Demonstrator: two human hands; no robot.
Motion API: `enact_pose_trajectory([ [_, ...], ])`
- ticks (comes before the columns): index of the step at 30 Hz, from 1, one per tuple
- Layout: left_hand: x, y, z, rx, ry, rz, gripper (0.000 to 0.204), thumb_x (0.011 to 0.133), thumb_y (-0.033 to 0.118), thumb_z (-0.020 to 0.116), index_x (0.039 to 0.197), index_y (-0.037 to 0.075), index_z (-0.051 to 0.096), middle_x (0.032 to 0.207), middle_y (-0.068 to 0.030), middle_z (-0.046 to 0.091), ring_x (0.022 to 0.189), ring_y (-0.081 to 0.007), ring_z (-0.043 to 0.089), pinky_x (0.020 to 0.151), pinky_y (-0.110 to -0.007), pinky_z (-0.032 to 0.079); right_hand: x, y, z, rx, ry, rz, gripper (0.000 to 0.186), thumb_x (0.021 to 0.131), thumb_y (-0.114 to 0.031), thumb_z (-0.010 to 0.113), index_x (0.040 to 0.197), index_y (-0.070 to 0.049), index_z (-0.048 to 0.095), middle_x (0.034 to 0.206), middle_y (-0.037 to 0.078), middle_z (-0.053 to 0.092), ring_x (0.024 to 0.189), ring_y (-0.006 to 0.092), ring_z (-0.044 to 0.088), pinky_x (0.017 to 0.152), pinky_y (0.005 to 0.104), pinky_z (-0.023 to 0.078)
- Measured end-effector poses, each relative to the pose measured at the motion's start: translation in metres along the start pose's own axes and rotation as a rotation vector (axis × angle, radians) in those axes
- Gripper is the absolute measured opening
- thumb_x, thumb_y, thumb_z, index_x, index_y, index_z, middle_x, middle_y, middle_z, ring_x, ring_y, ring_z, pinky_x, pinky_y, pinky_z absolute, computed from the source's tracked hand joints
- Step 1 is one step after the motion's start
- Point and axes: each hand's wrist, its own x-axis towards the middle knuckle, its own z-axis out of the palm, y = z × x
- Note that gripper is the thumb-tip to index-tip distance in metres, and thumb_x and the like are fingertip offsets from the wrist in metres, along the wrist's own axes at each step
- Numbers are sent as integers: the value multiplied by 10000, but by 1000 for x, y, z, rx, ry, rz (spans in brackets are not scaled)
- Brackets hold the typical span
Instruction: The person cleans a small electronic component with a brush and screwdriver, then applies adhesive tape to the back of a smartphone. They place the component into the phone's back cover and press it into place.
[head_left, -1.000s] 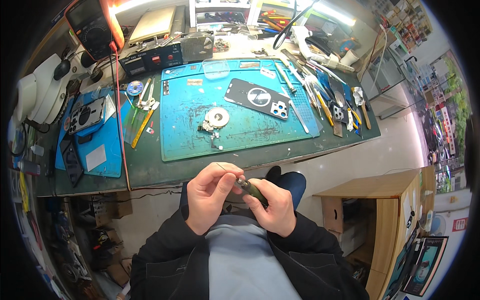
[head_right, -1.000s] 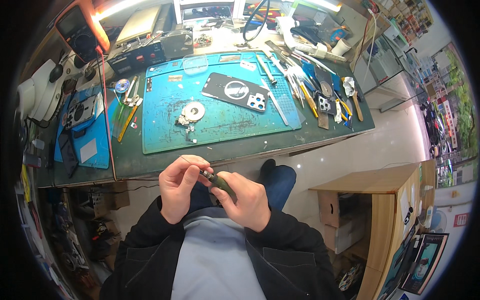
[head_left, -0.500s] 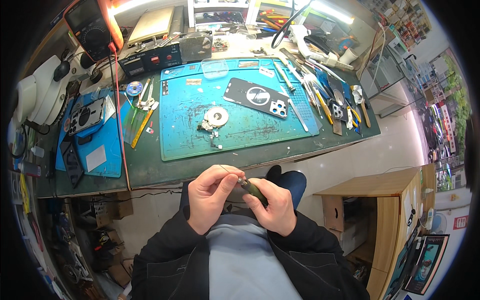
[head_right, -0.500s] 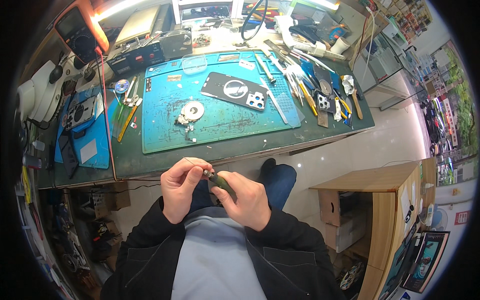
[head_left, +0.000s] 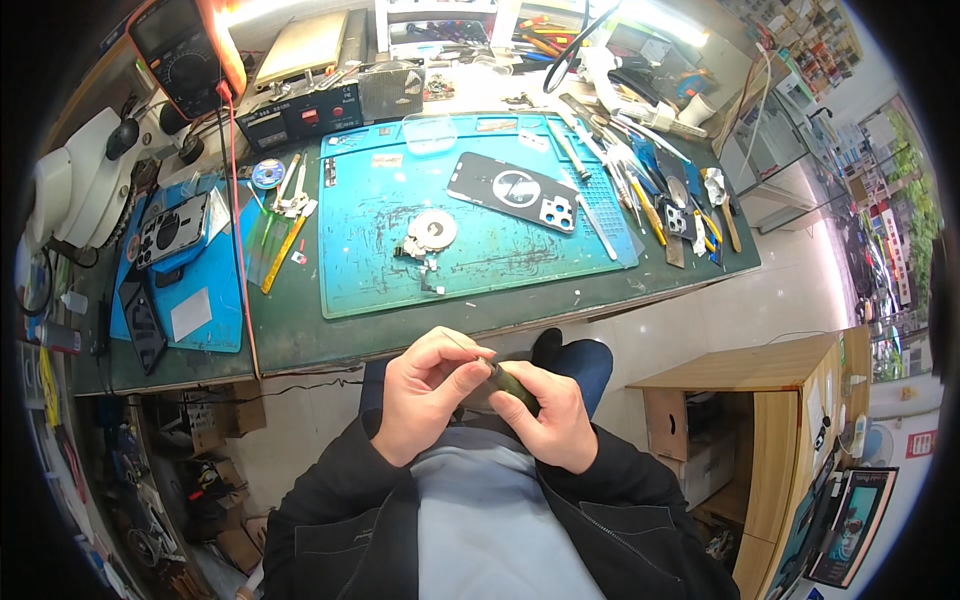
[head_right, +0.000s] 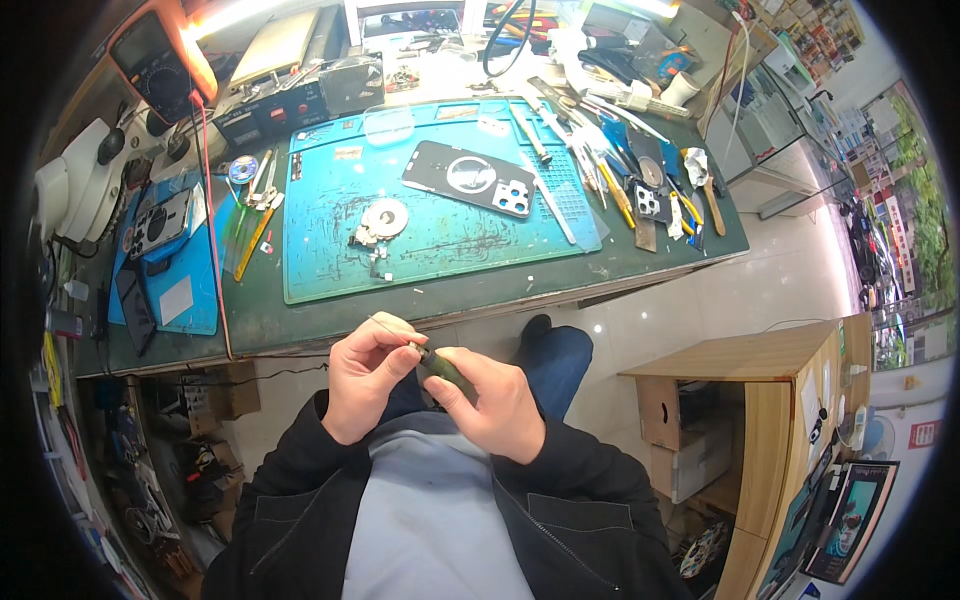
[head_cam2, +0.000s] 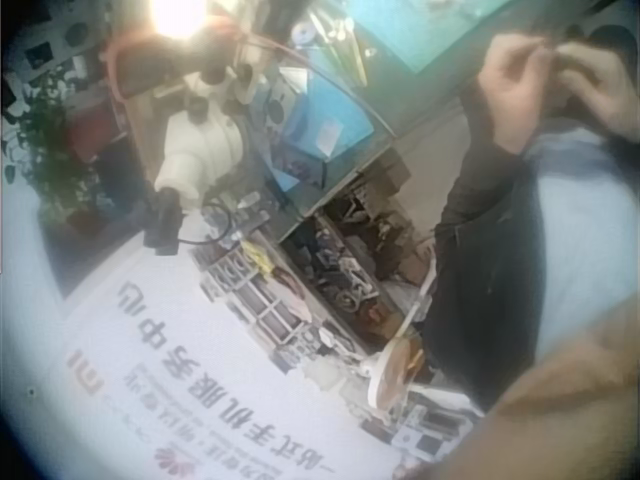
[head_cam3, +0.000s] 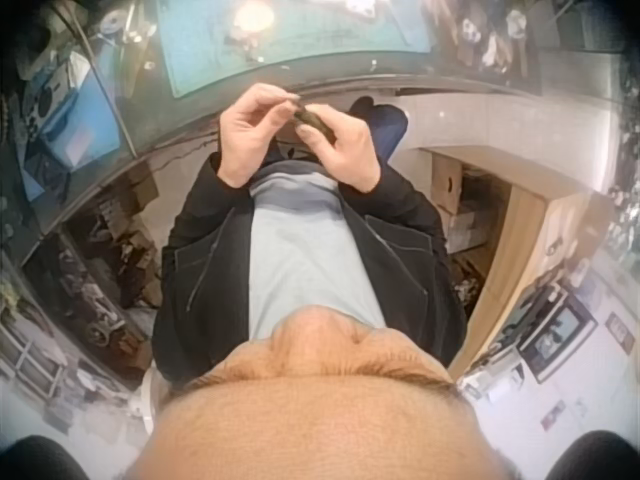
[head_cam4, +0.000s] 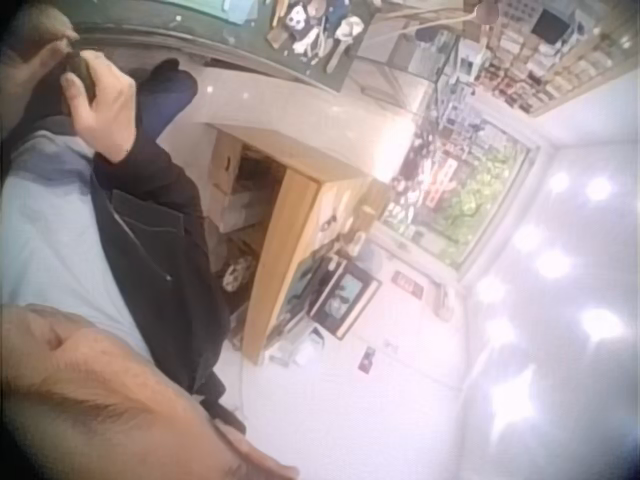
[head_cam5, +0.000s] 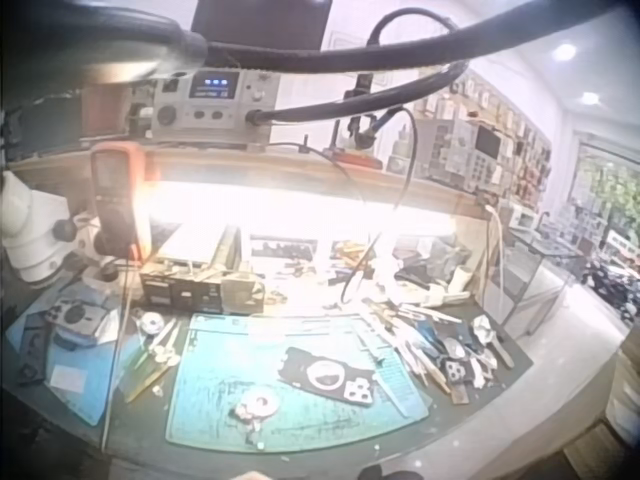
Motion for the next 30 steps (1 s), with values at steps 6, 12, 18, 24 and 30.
enact_pose_trajectory([
  [6, 0, 10, -7, 102, -114, -70, 207, 998, 28, 729, 1192, -40, 708, 1107, -88, 659, 930, -109, 652, 818, -250, 554, -5, 1, -12, 516, -230, 319, 290, 1068, -249, 663, 1189, 13, 690, 903, 44, 702, 839, 95, 620, 769, 281, 520],
  [12, -9, 4, 4, 85, -18, 50, 178, 998, 79, 748, 1135, -35, 760, 1100, -69, 659, 870, -90, 643, 746, -240, 541, -4, -11, -7, 123, -125, 61, 295, 1022, -194, 713, 1219, 23, 677, 929, 123, 709, 766, 199, 657, 729, 301, 525],
  [18, -10, 22, 7, 320, -120, 174, 207, 997, 199, 757, 989, -7, 773, 912, -67, 758, 792, -151, 606, 713, -293, 497, -16, 1, -20, 627, -398, 268, 295, 1063, -196, 668, 1259, 24, 657, 923, 50, 698, 792, 124, 614, 728, 303, 518],
  [24, -2, 24, -7, 289, -271, 41, 238, 997, 133, 745, 1192, -1, 764, 1016, -78, 717, 877, -157, 660, 748, -294, 541, -3, -17, -35, 758, -504, 456, 316, 1066, -127, 637, 1336, 2, 537, 991, 20, 637, 930, 118, 598, 877, 299, 495],
  [30, 15, 43, -41, 1005, 30, 356, 433, 876, 251, 844, 1220, 16, 729, 1091, -115, 681, 852, -204, 646, 754, -333, 539, -5, -3, -82, 339, -93, 246, 594, 996, -9, 682, 1535, 8, 432, 1202, 106, 657, 1105, 158, 641, 973, 327, 525],
])
